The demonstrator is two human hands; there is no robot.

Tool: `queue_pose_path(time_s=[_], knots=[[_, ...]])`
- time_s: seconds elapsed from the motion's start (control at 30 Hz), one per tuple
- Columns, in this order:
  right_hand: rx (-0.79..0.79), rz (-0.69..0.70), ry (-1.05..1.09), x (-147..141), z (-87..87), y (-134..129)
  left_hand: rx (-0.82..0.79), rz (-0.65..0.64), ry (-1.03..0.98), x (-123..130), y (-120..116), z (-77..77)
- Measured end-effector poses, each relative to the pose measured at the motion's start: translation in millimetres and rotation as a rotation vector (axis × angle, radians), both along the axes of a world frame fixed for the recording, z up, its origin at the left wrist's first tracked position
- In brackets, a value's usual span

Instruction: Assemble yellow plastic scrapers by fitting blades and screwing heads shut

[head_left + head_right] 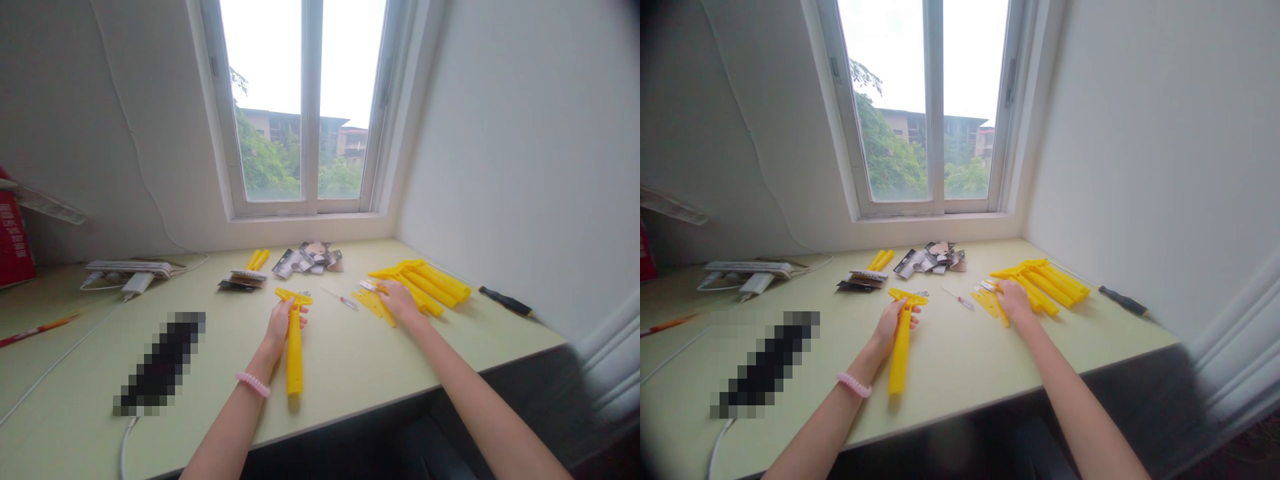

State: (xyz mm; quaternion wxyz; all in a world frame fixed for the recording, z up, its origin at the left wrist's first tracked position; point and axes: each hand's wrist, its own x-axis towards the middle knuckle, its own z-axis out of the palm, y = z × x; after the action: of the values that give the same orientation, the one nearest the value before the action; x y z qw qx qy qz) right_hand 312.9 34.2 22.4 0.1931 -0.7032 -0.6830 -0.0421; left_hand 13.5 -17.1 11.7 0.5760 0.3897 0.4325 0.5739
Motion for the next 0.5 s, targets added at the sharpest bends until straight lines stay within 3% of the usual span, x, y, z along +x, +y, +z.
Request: queue_pose_path(time_s=[0.3,0.5], knots=[[0.063,-0.156,0.190,9.8,-8.6,6.9,-0.011,0.034,-0.009,0.7,0.9,0.2],[0.111,-0.187,-0.088,0.0,-1.8,1.7,-0.050,0.050,-0.026,1.8,-0.8,3.9]])
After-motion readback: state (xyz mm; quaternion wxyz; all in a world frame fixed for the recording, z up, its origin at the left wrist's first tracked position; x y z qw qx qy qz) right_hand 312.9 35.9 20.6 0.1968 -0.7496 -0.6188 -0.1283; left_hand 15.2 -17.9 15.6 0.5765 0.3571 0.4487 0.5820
